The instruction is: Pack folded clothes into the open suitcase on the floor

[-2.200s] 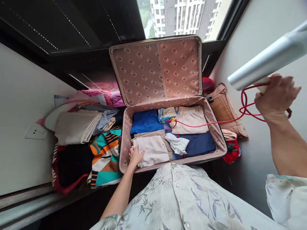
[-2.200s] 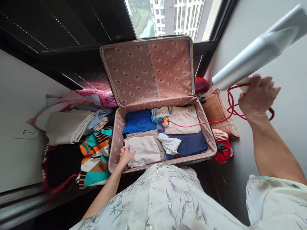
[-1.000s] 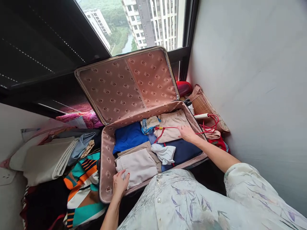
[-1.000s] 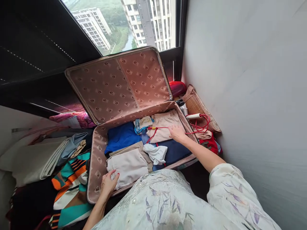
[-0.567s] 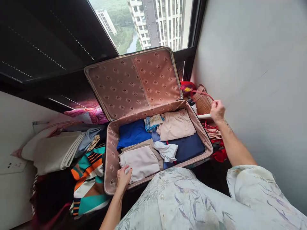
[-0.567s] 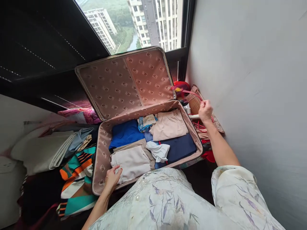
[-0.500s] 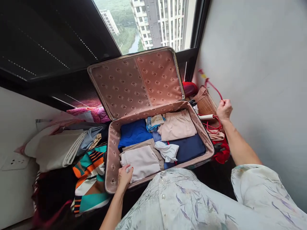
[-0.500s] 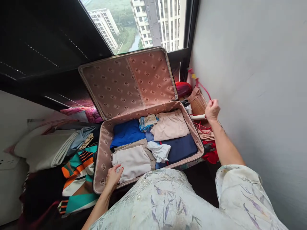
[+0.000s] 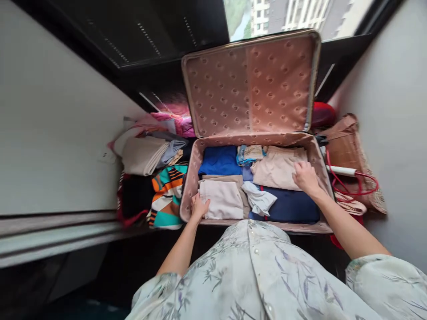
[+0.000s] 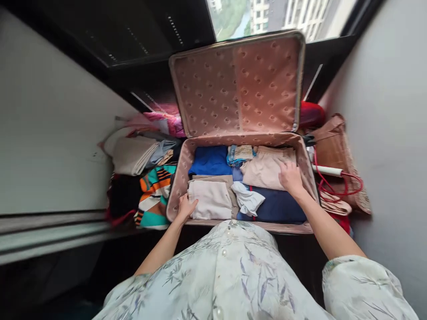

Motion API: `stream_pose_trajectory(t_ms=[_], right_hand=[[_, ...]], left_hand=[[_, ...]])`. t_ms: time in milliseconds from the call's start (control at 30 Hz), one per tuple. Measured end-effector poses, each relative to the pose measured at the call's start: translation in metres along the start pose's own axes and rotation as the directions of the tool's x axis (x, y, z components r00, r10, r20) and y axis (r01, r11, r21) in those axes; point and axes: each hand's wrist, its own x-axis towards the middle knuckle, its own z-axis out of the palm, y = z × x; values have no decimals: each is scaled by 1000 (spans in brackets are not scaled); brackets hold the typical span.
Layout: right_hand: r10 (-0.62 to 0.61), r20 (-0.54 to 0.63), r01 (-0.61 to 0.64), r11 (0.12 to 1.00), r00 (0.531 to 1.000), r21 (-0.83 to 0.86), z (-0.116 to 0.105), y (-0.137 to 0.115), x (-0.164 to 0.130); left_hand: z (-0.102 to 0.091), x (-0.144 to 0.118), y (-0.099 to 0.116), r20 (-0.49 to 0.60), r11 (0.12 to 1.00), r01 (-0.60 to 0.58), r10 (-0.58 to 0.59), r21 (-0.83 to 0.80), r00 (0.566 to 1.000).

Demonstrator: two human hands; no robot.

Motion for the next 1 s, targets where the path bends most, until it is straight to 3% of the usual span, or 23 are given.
stream_pose_trajectory(t_ms=[67, 133, 233, 300, 367, 433, 633, 767, 1000], right_hand=[[-115, 181, 117, 993, 977, -2, 26, -30, 3], [-124, 285, 130, 992, 951, -3, 51, -47, 7], [-109, 300, 118, 993, 948, -10, 75, -53, 11], [-128, 288, 140, 990, 949, -20, 83, -51, 11], [-174, 294, 192, 981, 940, -31, 87, -47, 8], [-224, 302, 249, 967, 927, -48, 88, -42, 4], [-257, 272, 297, 948, 927, -118, 86, -40, 2], [-230, 238, 275, 945, 944, -179, 79, -51, 3], [-178, 224, 211, 969, 958, -129, 72, -57, 10]], left_hand=[[-1, 7, 4, 39, 999, 52, -52, 5, 998], [-1, 15, 7, 72, 999, 37, -39, 28, 997], [1, 26, 13, 42, 969, -215, 211, 122, 977], [3, 33, 20, 67, 883, -423, 418, 204, 906], [6, 41, 29, 146, 801, -546, 526, 246, 838], [8, 51, 38, 208, 761, -592, 555, 265, 806], [7, 77, 62, 316, 699, -625, 540, 346, 780], [3, 80, 74, 406, 624, -688, 557, 371, 724], [4, 68, 68, 501, 620, -732, 555, 283, 664]])
